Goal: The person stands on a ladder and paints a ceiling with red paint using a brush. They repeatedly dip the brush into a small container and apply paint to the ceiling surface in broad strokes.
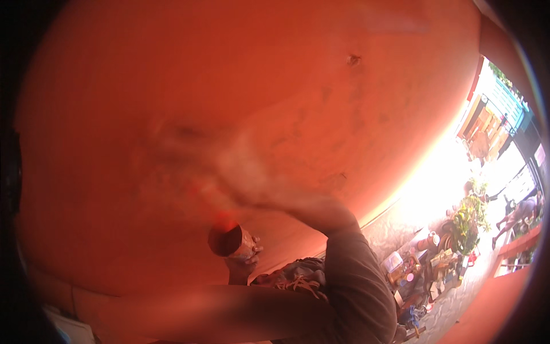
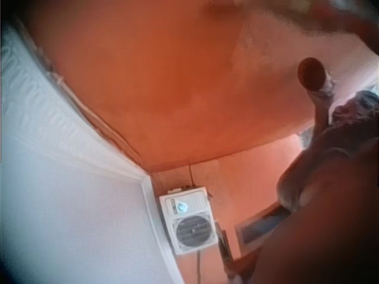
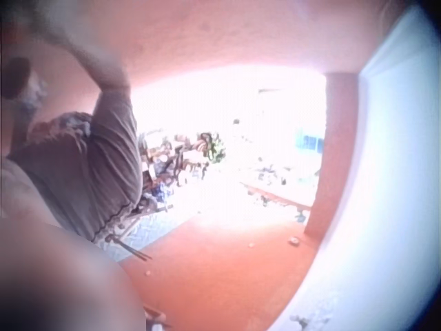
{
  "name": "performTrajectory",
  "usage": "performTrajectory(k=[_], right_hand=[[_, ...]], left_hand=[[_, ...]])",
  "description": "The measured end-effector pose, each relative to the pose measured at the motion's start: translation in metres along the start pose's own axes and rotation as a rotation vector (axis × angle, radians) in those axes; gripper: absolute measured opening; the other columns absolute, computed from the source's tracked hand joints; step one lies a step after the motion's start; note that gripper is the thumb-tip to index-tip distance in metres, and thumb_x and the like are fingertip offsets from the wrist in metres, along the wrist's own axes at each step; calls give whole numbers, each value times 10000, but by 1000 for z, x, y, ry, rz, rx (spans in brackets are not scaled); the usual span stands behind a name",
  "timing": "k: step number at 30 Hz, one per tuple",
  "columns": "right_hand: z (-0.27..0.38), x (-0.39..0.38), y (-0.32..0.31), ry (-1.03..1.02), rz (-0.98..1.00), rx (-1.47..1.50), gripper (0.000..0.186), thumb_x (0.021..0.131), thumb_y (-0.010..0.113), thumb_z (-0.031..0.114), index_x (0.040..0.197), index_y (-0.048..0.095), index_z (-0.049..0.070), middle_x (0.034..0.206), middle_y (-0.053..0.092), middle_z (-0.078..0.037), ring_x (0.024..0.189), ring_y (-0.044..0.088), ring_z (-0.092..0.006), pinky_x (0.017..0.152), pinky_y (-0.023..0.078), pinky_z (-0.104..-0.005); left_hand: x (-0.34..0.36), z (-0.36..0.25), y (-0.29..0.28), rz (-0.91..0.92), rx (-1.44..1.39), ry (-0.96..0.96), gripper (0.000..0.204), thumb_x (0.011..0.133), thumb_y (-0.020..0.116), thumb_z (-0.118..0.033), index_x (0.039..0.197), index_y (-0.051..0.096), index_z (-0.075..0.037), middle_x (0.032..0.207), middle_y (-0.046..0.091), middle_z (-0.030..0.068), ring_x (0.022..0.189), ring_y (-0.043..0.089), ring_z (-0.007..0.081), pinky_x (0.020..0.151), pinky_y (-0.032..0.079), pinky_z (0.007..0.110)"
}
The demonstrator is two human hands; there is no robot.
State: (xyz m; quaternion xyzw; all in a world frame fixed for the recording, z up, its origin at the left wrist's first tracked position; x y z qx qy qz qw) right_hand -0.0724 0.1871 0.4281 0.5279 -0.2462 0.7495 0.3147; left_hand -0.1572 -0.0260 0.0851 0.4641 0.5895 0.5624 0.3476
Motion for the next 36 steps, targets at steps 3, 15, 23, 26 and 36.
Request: performTrajectory(k=[3,15,23,26,36], right_hand=[[-41,0,-74,90,-328,37,224,892,625,49,1107,640,-16,1113,666,-121,1050,634,-235,922,508,-345],[-12,18,-8,-284,-351,-769,51,883,638,46,867,682,26,859,684,-94,780,677,-235,666,541,-357],[104,-23,236,-444,359,-27,230,878,666,257,837,664,31,979,700,-127,840,681,-232,680,566,-393],[102,-27,227,-428,351,193,249,895,664,267,853,668,23,1044,708,-135,895,678,-229,701,567,-396],[-64,1,-97,-148,-539,-465,179,931,604,79,1035,641,-62,1007,705,-158,923,675,-256,813,559,-371]], left_hand=[[-3,1,6,18,-30,-8,712,837,728,-491,1404,485,-136,1309,441,196,1078,513,345,618,552,299],[-16,-11,-31,24,11,84,763,825,705,-574,1390,476,-116,1288,465,191,1050,514,325,614,540,292],[-36,-10,-45,-51,-38,290,842,851,555,-693,1382,476,-44,1188,564,222,1025,581,420,548,516,326],[-36,-12,-44,0,-11,318,842,847,560,-686,1386,472,-45,1206,555,225,1031,575,416,559,519,317],[-51,-6,-63,-22,6,402,761,853,628,-595,1421,442,-124,1266,492,203,1068,523,354,573,530,289]])
Point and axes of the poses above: each hand's wrist, its own x-axis towards the middle knuckle, its own y-axis out of the palm, z = x × y, the point moved 4 cm from there along x, towards the middle knuckle
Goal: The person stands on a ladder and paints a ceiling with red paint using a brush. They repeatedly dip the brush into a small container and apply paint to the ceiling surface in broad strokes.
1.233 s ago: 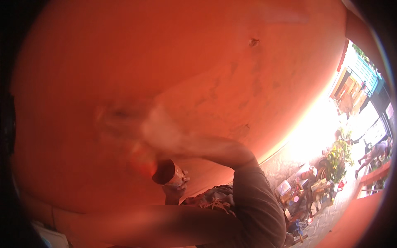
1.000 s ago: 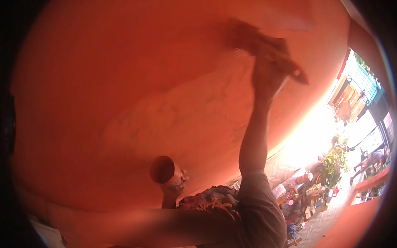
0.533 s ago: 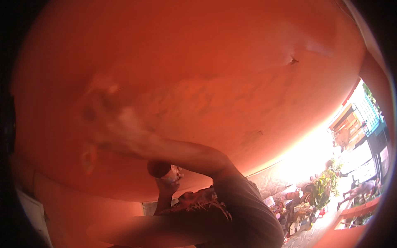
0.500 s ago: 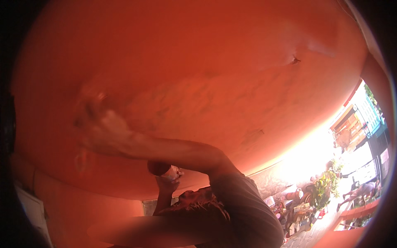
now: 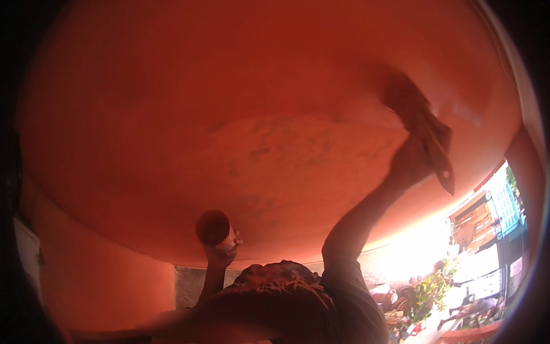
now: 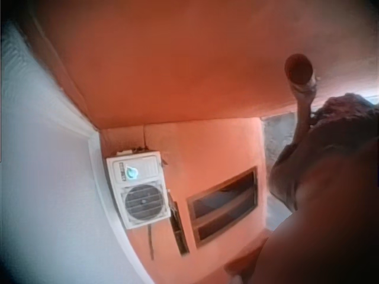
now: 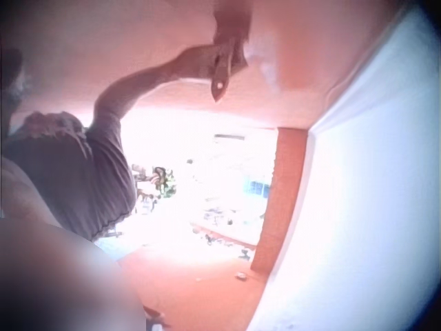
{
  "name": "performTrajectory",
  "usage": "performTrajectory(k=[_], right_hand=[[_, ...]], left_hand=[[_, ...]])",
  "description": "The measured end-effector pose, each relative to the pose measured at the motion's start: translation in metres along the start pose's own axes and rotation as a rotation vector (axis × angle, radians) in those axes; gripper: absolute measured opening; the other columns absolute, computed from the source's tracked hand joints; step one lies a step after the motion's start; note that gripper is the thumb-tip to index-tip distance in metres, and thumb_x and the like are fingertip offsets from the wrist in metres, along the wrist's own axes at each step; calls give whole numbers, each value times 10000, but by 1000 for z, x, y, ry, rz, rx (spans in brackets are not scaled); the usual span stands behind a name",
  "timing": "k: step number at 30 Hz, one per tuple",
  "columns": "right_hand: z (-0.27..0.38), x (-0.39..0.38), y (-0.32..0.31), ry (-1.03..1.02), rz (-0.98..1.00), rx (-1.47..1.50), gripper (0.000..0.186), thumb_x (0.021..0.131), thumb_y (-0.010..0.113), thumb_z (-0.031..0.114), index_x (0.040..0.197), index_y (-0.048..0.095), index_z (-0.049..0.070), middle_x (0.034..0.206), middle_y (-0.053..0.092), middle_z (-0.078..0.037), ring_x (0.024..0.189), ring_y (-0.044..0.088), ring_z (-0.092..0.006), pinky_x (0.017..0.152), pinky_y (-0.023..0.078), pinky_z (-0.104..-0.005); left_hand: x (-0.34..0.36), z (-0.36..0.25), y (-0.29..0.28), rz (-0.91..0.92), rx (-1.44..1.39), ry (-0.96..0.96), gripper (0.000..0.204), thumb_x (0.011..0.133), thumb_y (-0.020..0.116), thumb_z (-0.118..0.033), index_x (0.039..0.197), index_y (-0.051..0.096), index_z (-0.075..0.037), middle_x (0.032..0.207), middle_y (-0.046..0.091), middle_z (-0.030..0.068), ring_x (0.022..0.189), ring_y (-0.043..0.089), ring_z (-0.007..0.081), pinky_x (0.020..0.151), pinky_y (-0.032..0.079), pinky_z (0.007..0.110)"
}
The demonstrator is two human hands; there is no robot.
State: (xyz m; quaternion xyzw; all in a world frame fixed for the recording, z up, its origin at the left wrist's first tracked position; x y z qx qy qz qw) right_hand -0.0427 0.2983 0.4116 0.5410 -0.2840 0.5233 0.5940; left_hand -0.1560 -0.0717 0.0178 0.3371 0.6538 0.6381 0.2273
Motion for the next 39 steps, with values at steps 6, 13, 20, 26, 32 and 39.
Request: performTrajectory(k=[6,13,20,26,32,39], right_hand=[[71,-31,37,-31,114,-38,164,966,558,46,1037,653,-67,985,715,-164,951,685,-268,834,566,-377],[261,-149,160,-302,787,445,292,832,716,104,1105,651,21,1142,614,-162,955,649,-345,760,578,-440],[278,-140,186,-82,1058,857,357,887,684,231,1150,632,-5,1178,620,-163,1036,636,-324,861,560,-469],[45,-47,61,225,188,228,215,904,669,138,1016,631,-42,1021,669,-159,919,656,-278,814,568,-374],[-9,-15,-31,109,-149,-181,158,908,653,68,973,648,-76,905,693,-169,848,664,-262,790,568,-319],[149,-97,77,-193,410,219,361,756,704,46,1114,670,6,1131,660,-176,952,675,-314,757,586,-369]], left_hand=[[10,8,-6,19,-52,2,864,844,550,-715,1431,439,-92,1285,562,198,1048,590,400,587,548,354],[12,13,5,20,26,118,806,873,502,-703,1422,461,-114,1224,597,184,1008,609,375,527,512,329],[10,15,14,-28,3,173,761,889,489,-677,1406,474,-119,1216,594,177,1015,604,379,524,497,323],[6,17,20,20,-49,146,781,881,522,-665,1420,450,-104,1260,534,202,1049,555,369,572,523,312],[5,8,3,-9,17,65,862,866,500,-744,1447,424,-112,1260,544,199,1068,577,382,563,515,303],[16,13,5,-38,2,3,742,892,485,-689,1375,500,-126,1227,615,146,990,616,371,538,495,320]])
Point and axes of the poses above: each hand's wrist, its own x-axis towards the middle knuckle, its own y-axis out of the palm, z = x × y, the point moved 4 cm from there along x, towards the middle knuckle
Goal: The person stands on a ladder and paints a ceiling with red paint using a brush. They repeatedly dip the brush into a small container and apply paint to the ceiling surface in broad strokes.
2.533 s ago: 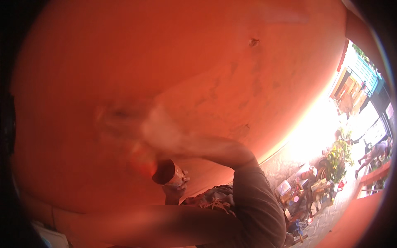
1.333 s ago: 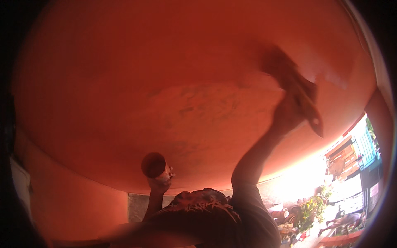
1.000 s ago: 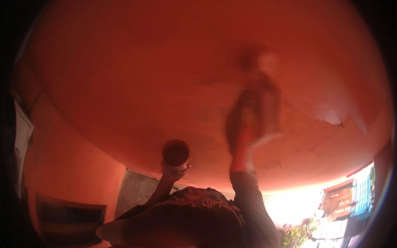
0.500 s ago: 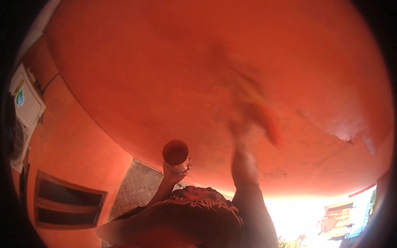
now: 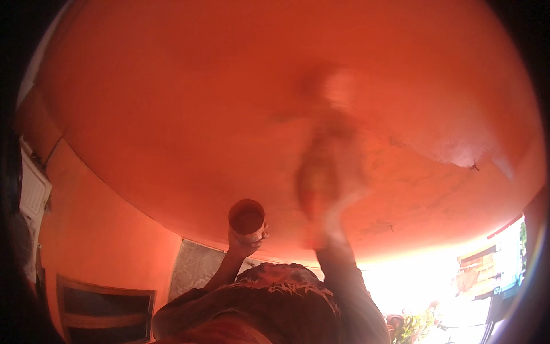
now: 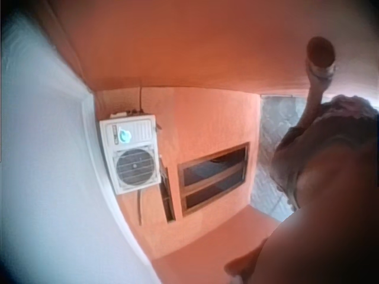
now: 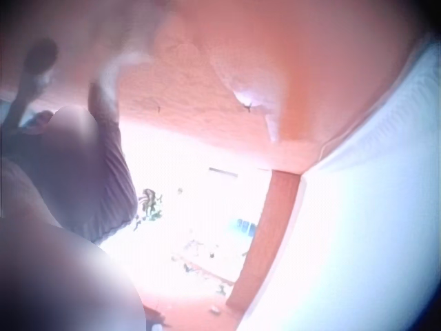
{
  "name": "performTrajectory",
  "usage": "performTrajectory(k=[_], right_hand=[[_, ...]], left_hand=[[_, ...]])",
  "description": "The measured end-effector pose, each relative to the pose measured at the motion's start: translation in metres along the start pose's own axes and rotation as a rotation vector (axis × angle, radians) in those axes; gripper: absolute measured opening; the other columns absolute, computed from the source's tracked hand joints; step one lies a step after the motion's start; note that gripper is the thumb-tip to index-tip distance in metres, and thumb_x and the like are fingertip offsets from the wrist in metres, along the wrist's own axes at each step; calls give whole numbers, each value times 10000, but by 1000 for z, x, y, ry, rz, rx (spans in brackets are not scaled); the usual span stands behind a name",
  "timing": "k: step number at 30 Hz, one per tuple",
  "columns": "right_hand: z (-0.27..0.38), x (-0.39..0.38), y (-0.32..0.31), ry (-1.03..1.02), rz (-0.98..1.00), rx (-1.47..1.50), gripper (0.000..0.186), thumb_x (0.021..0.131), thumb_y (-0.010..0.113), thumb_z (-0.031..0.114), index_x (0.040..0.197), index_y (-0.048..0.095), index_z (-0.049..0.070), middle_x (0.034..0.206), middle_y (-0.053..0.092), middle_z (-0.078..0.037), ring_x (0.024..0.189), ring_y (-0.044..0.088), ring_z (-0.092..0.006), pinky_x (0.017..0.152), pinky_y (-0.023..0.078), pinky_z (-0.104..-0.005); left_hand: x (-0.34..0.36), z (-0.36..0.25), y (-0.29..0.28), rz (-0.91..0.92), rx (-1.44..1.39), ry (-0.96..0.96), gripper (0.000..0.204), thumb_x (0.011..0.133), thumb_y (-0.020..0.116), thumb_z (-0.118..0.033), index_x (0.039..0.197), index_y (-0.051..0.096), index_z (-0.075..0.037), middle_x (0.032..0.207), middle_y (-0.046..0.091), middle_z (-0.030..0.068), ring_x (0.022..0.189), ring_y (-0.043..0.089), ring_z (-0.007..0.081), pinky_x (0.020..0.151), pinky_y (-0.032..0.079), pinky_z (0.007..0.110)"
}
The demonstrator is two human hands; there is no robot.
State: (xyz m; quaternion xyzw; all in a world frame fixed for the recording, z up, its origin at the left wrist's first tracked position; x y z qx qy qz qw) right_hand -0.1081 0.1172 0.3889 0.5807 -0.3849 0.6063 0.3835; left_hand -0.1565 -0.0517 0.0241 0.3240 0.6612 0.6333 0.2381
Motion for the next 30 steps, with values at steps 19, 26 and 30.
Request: performTrajectory(k=[19,26,30], right_hand=[[-123,-73,-126,132,-402,-511,285,1003,558,96,1240,604,-57,1174,686,-150,835,708,-288,729,620,-351],[-34,-71,-3,85,-61,-214,230,949,636,76,1139,658,-51,1139,666,-200,1038,657,-276,838,554,-385],[48,-70,93,-125,176,192,270,748,693,76,1014,686,26,1188,626,-221,1046,661,-371,797,593,-442]], left_hand=[[-6,-3,-25,22,-43,-62,729,902,543,-604,1422,445,-103,1267,524,211,1023,561,370,574,542,324],[-5,2,-31,-147,307,30,731,899,478,-694,1381,494,-145,1211,620,124,965,615,397,475,497,319],[-8,5,-22,-62,291,52,712,905,470,-712,1336,549,-151,1216,633,115,976,625,341,538,516,320]])
Point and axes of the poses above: each hand's wrist, its own x-axis towards the middle knuckle, its own y-axis out of the palm, z = x × y, the point moved 4 cm from there along x, towards the middle knuckle
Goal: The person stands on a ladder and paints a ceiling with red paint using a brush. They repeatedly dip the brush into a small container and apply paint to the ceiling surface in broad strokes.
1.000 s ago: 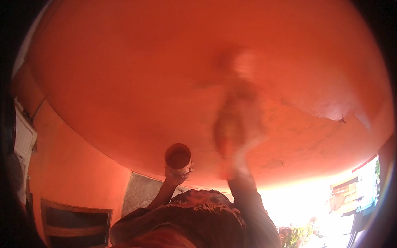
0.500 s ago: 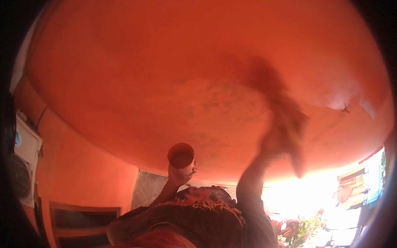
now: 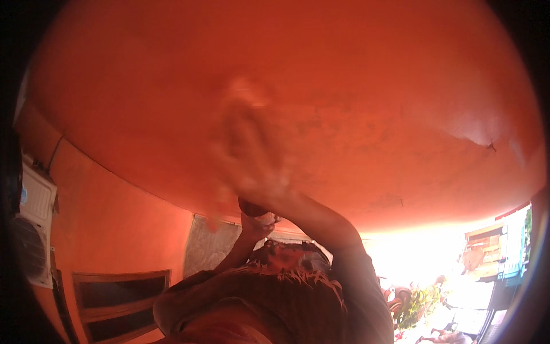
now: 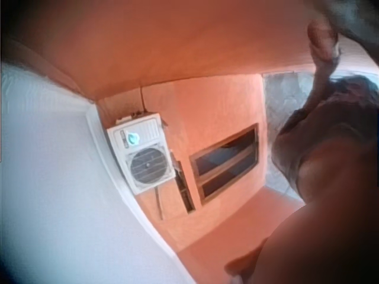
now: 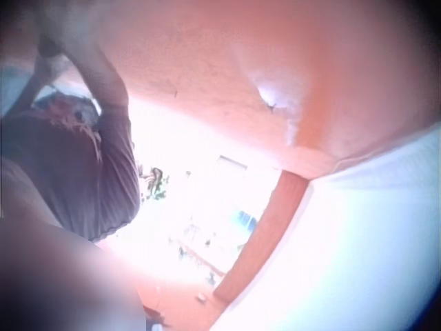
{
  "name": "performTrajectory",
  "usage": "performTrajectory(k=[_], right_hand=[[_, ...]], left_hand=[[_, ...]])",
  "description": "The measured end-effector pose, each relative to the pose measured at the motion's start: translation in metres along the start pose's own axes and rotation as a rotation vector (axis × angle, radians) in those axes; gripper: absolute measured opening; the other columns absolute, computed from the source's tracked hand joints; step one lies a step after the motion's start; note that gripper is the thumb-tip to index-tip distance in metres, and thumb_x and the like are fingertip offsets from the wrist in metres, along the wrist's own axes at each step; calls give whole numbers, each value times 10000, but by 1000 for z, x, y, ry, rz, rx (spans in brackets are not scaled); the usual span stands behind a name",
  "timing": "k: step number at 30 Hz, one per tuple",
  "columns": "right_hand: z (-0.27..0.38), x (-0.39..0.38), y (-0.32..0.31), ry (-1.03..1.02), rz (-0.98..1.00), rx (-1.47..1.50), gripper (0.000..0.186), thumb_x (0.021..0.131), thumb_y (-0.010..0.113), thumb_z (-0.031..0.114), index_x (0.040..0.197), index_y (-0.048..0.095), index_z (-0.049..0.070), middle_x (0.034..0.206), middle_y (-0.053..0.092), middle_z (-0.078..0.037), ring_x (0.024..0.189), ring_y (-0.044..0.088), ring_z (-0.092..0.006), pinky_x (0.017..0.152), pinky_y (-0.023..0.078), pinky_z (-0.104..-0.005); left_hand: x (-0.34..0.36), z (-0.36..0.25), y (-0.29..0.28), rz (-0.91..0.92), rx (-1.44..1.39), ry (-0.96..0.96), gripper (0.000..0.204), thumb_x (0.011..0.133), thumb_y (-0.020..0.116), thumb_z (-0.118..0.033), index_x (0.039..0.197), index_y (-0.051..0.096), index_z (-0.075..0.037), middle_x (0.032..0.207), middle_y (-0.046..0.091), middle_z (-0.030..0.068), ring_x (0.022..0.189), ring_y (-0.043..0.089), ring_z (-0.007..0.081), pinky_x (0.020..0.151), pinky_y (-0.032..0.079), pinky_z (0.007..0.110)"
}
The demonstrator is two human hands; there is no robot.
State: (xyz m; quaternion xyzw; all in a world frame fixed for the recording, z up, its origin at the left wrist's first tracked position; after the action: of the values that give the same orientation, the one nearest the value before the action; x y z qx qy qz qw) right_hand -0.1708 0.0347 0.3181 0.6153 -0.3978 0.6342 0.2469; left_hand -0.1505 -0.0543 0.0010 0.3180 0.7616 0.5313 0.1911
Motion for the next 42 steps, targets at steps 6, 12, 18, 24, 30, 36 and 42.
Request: performTrajectory(k=[6,12,18,24,30,36,42], right_hand=[[54,22,66,-21,333,357,330,679,716,242,994,648,171,1075,617,-109,964,665,-303,673,586,-352],[-73,-54,-76,312,-7,203,164,859,633,149,985,629,44,1076,649,-144,928,676,-281,713,590,-342],[-122,-106,-209,377,-163,-299,154,1010,560,68,988,615,-74,1077,675,-180,910,683,-274,760,589,-344],[-57,-47,-102,262,-163,-446,208,967,589,90,1085,661,-66,1149,644,-196,972,648,-301,787,551,-376],[42,16,37,41,226,139,391,685,756,162,1066,707,88,1202,622,-191,1072,674,-301,679,600,-373],[-3,-5,16,81,84,334,359,803,718,125,1155,664,79,1221,605,-158,1069,643,-299,809,567,-354],[-80,-47,-172,625,-619,-297,218,931,646,42,1126,618,-50,1079,658,-162,997,633,-263,849,534,-349]], left_hand=[[0,1,-5,50,-300,-107,739,896,467,-725,1354,534,-150,1249,602,132,998,605,352,551,515,311],[-9,2,-11,-35,-391,-134,767,911,449,-713,1398,479,-121,1216,611,168,990,617,393,487,500,318],[-15,-2,-33,-30,-316,-82,777,889,490,-716,1411,465,-141,1225,606,163,1011,611,400,498,504,324],[0,-5,-25,-8,-355,-97,794,877,506,-722,1414,461,-139,1222,610,147,974,606,385,506,502,326],[-1,-7,-46,120,-388,-47,744,912,432,-719,1349,525,-123,1125,641,125,855,615,310,522,484,343],[1,-16,-15,-2,-360,-85,793,907,428,-733,1373,508,-97,1178,616,158,917,631,347,511,491,323],[-7,-16,-27,-5,-317,-136,777,900,459,-720,1404,477,-131,1238,600,155,1010,615,391,507,493,318]])
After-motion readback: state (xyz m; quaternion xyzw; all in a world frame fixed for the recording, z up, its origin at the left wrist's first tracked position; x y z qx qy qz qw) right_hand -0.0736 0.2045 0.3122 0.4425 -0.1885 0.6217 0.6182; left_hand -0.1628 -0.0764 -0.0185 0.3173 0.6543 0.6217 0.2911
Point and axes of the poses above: each hand's wrist, its own x-axis towards the middle knuckle, its own y-axis out of the palm, z = x × y, the point moved 4 cm from there along x, towards the middle knuckle
